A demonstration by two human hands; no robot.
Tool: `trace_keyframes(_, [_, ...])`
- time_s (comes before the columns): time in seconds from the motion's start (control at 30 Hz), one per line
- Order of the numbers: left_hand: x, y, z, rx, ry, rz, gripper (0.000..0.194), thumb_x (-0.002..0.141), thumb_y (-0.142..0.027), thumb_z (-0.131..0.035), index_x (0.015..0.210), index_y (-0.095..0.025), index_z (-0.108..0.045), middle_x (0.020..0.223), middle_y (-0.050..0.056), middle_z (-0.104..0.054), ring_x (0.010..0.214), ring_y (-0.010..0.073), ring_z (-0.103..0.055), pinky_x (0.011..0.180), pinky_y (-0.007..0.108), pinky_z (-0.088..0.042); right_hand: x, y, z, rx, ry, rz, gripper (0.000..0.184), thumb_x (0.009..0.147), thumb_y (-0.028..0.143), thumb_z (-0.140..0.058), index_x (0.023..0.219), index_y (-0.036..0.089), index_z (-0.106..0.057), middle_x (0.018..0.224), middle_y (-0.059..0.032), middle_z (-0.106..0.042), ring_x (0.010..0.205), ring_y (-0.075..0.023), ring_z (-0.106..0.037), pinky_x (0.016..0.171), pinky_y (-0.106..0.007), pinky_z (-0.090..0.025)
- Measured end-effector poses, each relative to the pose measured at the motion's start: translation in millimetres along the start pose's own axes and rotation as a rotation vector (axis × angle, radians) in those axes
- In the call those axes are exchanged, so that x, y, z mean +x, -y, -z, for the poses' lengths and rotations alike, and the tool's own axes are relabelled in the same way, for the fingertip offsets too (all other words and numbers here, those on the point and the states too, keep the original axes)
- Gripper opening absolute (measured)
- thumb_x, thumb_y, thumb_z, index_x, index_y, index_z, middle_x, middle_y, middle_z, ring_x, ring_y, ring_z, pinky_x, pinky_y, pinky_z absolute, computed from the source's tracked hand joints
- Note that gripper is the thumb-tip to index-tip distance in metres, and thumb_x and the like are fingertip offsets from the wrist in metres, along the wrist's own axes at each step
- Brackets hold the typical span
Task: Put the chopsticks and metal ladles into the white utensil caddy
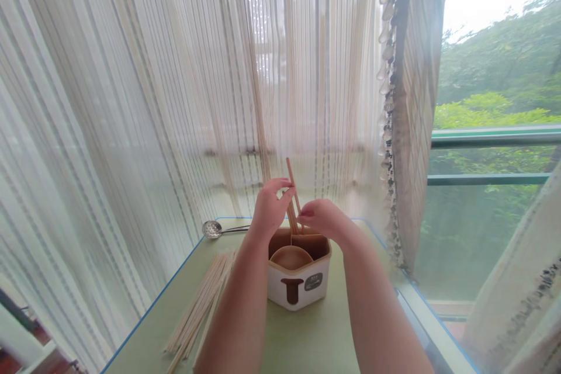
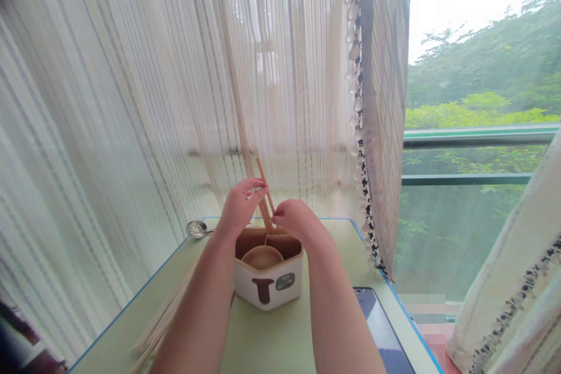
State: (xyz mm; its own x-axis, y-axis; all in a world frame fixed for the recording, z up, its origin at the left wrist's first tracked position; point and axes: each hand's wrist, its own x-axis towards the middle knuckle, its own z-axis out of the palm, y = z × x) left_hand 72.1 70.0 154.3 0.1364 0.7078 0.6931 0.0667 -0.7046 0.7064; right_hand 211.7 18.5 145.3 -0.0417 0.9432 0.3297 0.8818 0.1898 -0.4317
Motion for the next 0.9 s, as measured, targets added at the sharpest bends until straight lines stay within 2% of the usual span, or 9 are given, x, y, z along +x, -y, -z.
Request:
trace_keyframes(0.13, [-0.2, 4.5, -0.8, 0.035, 0.026, 0.005, 0.007, 0.067, -0.023, -0.067, 0.073, -0.02, -0.069, 0.102, 0.007, -0.063, 0.098, 0.0203, -0.057, 0.091, 0.035, -0.041, -1.5, 1.7, 3.4, 0.112, -0.051, 0.044, 0.02, 0.076, 0.031, -0.053, 0.076, 0.019, -0.068, 0.072, -0.0025, -0.066, 0.064, -0.0118, -0.055, 0.058, -0.021, -0.037])
trace_keyframes(0.2, [-0.2, 6.5, -0.8, 0.052, 0.058, 0.006, 0.009, 0.067, -0.024, -0.066, 0.075, -0.021, -0.069, 0.101, 0.007, -0.064, 0.096, 0.0199, -0.057, 0.09, 0.034, -0.042, -1.2, 0.8, 3.1, 0.119, -0.059, 0.052, 0.02, 0.077, 0.03, -0.052, 0.077, 0.019, -0.068, 0.072, -0.0023, -0.066, 0.065, -0.0121, -0.055, 0.059, -0.021, -0.037])
trace_keyframes(0.4, [1.6, 5.7, 2.7, 0.064, 0.074, 0.064, 0.019, 0.072, -0.032, -0.062, 0.083, -0.019, -0.07, 0.089, 0.007, -0.068, 0.083, 0.0184, -0.061, 0.077, 0.03, -0.047, 1.9, -6.4, -4.2, 0.078, 0.055, 0.0, 0.016, 0.072, 0.028, -0.057, 0.071, 0.018, -0.069, 0.066, -0.0021, -0.065, 0.06, -0.0118, -0.054, 0.056, -0.021, -0.037])
trace_keyframes(0.6, [0.5, 0.6, 3.8, 0.076, 0.074, 0.033, 0.027, 0.077, -0.038, -0.055, 0.088, -0.018, -0.069, 0.088, 0.006, -0.069, 0.082, 0.0174, -0.062, 0.072, 0.026, -0.046, 1.3, -10.8, -6.1, 0.117, 0.161, -0.013, 0.015, 0.069, 0.031, -0.06, 0.071, 0.019, -0.07, 0.063, -0.0008, -0.065, 0.058, -0.0117, -0.054, 0.055, -0.021, -0.037])
trace_keyframes(0.8, [-1.2, 13.3, -0.7, -0.021, 0.233, 0.098, 0.025, 0.076, -0.038, -0.058, 0.085, -0.017, -0.068, 0.081, 0.005, -0.068, 0.077, 0.0157, -0.06, 0.07, 0.025, -0.046, 0.8, -15.6, -5.9, 0.213, 0.152, -0.025, 0.022, 0.072, 0.035, -0.056, 0.079, 0.019, -0.07, 0.071, -0.0025, -0.067, 0.063, -0.012, -0.056, 0.056, -0.021, -0.039])
trace_keyframes(0.9, [-0.8, 18.0, 0.1, -0.11, 0.232, 0.156, 0.024, 0.072, -0.033, -0.062, 0.089, -0.017, -0.066, 0.086, 0.006, -0.067, 0.081, 0.0153, -0.06, 0.075, 0.026, -0.046, 2.1, -17.4, -6.6, 0.208, 0.162, -0.022, 0.023, 0.072, 0.036, -0.057, 0.077, 0.018, -0.07, 0.068, -0.0022, -0.066, 0.061, -0.0116, -0.054, 0.055, -0.021, -0.038])
